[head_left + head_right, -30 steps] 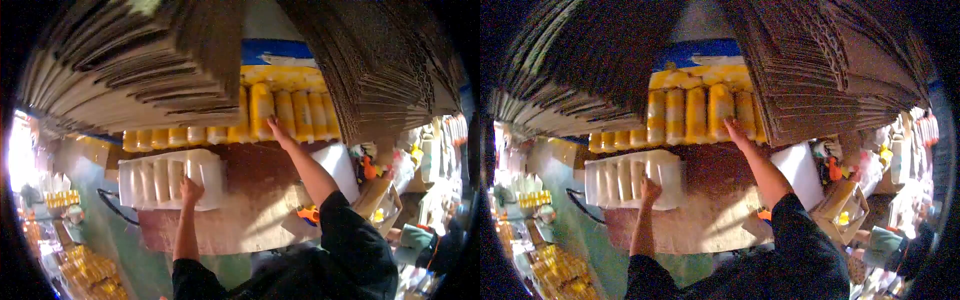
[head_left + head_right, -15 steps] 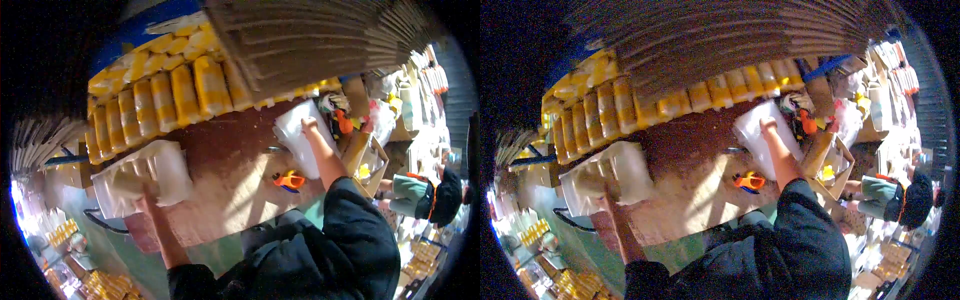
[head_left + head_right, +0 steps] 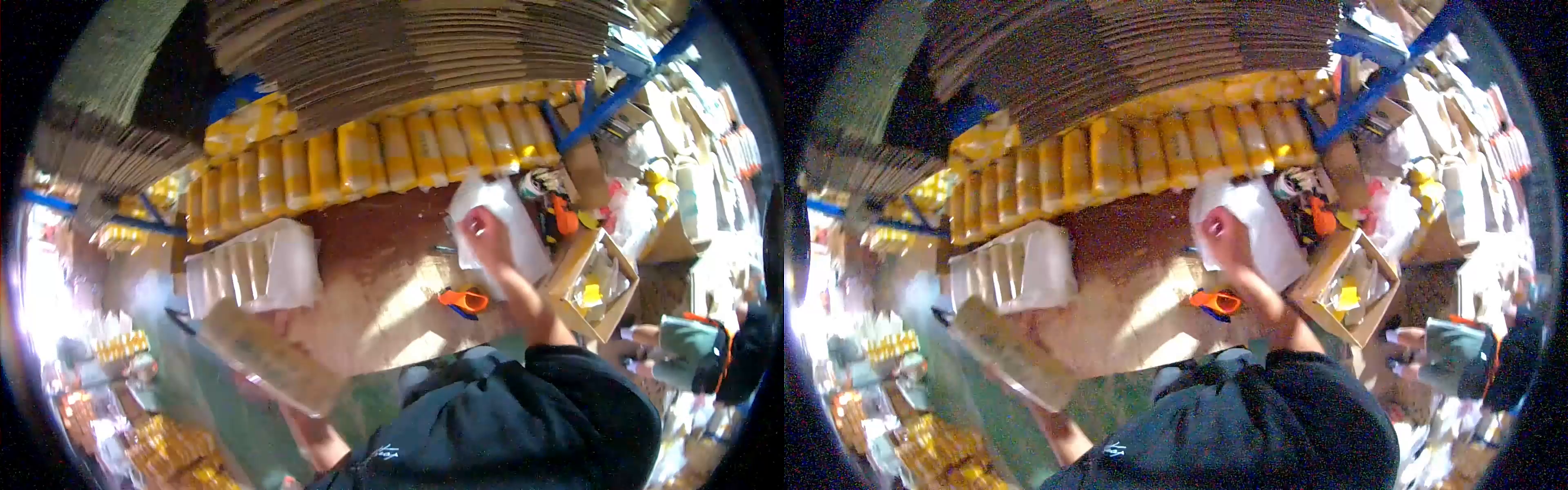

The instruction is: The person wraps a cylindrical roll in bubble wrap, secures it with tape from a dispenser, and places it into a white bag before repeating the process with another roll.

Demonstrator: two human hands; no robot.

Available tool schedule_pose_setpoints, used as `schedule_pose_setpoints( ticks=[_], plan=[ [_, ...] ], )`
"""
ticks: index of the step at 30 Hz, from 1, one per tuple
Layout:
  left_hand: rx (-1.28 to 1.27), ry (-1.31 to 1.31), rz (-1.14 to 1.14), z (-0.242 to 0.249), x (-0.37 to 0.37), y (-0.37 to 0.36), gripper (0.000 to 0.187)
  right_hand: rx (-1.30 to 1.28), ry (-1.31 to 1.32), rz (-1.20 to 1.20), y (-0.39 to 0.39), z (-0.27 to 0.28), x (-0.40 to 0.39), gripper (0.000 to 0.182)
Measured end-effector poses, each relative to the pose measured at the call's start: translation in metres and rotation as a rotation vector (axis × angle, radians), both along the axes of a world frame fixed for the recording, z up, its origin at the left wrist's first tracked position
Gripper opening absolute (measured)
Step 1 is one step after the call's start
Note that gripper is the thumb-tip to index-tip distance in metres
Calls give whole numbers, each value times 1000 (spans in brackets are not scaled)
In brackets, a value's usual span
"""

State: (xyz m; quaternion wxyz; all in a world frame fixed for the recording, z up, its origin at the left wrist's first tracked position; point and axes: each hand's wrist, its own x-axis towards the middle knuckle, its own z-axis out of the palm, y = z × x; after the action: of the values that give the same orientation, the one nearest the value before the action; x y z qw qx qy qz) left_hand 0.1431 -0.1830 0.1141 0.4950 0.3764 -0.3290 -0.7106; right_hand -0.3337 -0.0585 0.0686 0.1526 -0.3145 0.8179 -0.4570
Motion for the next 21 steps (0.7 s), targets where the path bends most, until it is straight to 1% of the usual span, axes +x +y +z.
schedule_pose_setpoints(
  ticks=[1,3,5,7,8,9,11,12,13,15,17,18,21],
  plan=[
    [83,24,-77,1,-20,31,89,-23,44,101,-6,5,28,18],
    [252,91,-226,0,-58,90,93,90,115,263,-16,3,84,16],
    [389,139,-356,-8,-88,137,96,191,-39,559,-6,28,122,19],
    [443,123,-417,-14,-109,169,100,-61,-83,710,18,21,146,23],
    [417,24,-368,-17,-119,184,98,131,-187,744,25,21,146,26],
    [393,-74,-322,-17,-127,197,97,112,-349,706,37,20,142,25],
    [467,156,-386,14,-142,210,91,75,-663,607,56,16,126,25],
    [469,175,-364,20,-146,218,92,75,-906,539,62,16,117,24],
    [464,122,-405,16,-140,224,94,45,-1059,460,64,18,111,24],
    [286,83,-521,8,-134,226,89,31,-1134,475,64,19,100,23],
    [126,-114,-493,-3,-128,238,85,5,-1034,545,64,23,97,22],
    [113,-67,-446,13,-141,244,89,-6,-983,580,68,26,97,22],
    [65,-109,-393,9,-146,257,91,-187,-606,802,83,26,100,20]
  ],
)
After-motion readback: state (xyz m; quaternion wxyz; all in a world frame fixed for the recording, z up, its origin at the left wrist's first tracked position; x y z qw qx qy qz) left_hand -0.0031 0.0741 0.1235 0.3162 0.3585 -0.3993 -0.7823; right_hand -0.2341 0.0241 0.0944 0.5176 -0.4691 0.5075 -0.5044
